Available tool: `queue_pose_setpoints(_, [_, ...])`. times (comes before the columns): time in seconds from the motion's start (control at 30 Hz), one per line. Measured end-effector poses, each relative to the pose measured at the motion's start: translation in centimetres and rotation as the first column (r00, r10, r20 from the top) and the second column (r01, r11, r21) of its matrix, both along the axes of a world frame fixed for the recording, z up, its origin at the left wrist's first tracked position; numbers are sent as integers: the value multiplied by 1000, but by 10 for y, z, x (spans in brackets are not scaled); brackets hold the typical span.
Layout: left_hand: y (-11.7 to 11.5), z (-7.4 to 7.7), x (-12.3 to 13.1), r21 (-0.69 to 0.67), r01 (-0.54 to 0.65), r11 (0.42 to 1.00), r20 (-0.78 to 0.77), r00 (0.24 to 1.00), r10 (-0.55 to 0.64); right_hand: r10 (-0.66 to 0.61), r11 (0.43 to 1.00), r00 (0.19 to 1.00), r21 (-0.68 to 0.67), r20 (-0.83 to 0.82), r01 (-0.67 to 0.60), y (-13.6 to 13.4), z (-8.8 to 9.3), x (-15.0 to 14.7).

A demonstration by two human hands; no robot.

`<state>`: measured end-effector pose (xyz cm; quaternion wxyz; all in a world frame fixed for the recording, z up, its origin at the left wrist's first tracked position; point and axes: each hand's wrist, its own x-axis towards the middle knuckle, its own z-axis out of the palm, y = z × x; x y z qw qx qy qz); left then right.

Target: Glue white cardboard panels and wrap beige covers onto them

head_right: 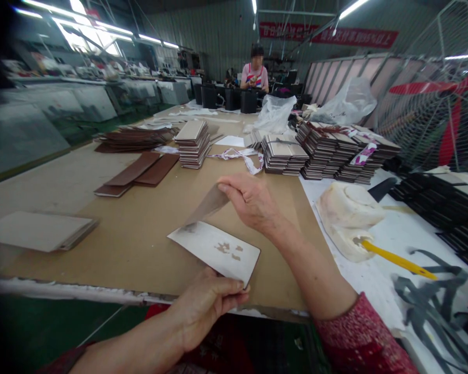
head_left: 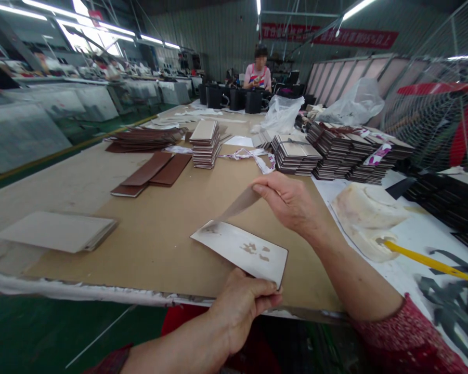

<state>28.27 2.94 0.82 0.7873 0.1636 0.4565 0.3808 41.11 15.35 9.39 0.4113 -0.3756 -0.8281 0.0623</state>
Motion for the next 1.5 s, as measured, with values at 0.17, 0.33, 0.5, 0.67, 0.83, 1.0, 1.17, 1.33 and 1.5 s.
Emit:
queue_pose_setpoints(0.17, [-1,-1,9,-19,-25,1000,22,999,25,32,994,999,108,-41,-28,39,18,-19])
queue_pose_setpoints(0.33, [-3,-4,10,-54,118,992,43,992,-116,57,991,989,131,-133,-40,37,28,-24])
queue_pose_setpoints(0.5, [-10,10,-48,243,555,795,-134,831,-539,110,993,964,62,-243,-98,5,3,10])
queue_pose_setpoints(0.67, [21,65,-133,917,321,236,-391,838,380,94,996,940,33,-327,-88,-18,-21,49])
queue_pose_setpoints(0.83, [76,88,-159,465,851,245,-885,437,162,135,989,940,100,-312,-109,-37,-17,47])
queue_pose_setpoints(1.0, [87,80,-153,420,874,246,-817,481,-316,163,978,949,172,-270,-119,-46,-12,44])
queue_pose_setpoints(1.17, [88,79,-149,321,894,314,-942,336,5,167,984,967,-33,-194,-177,-53,0,65])
queue_pose_setpoints(1.33, [95,73,-137,239,961,141,-832,127,541,76,997,979,-47,188,-69,-69,14,57])
queue_pose_setpoints(1.5, [86,69,-116,279,960,-34,-767,244,594,90,996,833,-42,546,-80,-76,-1,23])
